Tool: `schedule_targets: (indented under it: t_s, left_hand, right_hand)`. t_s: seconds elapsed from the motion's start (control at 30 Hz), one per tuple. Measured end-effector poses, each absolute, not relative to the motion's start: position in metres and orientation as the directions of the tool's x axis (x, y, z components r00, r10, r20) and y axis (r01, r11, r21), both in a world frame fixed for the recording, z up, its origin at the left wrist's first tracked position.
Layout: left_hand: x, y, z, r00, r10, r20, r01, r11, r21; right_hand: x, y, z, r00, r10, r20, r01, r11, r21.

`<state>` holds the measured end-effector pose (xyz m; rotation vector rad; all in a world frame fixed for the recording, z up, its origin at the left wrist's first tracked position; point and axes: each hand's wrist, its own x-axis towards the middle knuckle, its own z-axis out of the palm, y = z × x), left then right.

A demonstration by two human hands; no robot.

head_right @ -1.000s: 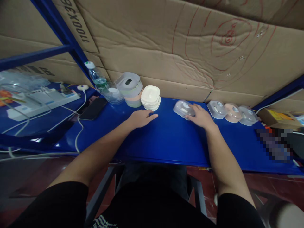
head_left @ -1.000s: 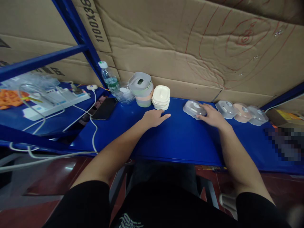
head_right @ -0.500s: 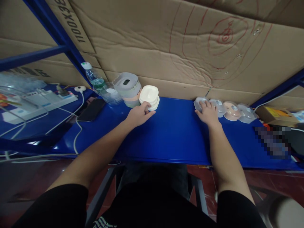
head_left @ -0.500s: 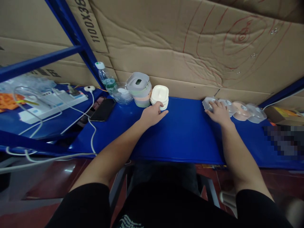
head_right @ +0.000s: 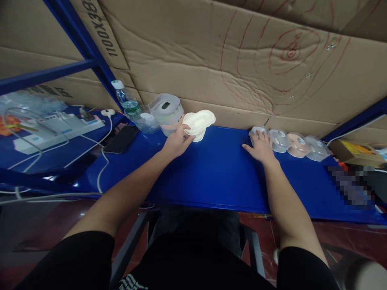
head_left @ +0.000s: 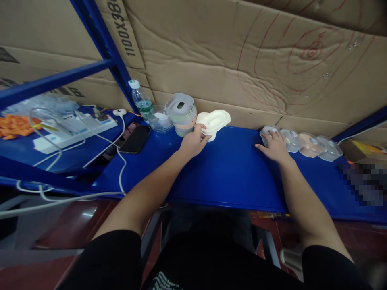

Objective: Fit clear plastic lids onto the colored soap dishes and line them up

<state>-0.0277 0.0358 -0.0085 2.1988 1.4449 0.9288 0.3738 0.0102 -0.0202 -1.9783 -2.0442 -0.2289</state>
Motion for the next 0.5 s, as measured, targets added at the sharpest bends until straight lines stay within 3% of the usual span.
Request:
schedule_targets:
  t_s: [0.2, 0.3, 0.4, 0.5]
  left_hand:
    - [-0.024, 0.021, -0.004, 0.456, 0.803, 0.383, 0.622, -0.596, 0.508]
    - [-0.020, 0.016, -0.004, 0.641, 0.745, 0.185, 0.634, -0.649, 0.421]
    - [-0.019, 0.017, -0.008, 0.703, 0.710, -0.037, 0.673, -0.648, 0.356]
    - [-0.023, 0.023, -0.010, 0.686, 0.724, -0.073, 0.697, -0.624, 0.355]
  right_hand:
    - [0.355, 0.005, -0.006, -0.100, 0.891, 0.443, 0.954, 0.212, -0.212]
    - [0.340, 0.000, -0.002, -0.196, 0.856, 0.479, 0.887, 0.363, -0.285]
    - [0.330, -0.001, -0.005, -0.278, 0.857, 0.434, 0.844, 0.434, -0.315]
    - [0.328, 0.002, -0.014, -0.320, 0.881, 0.349, 0.839, 0.435, -0.327]
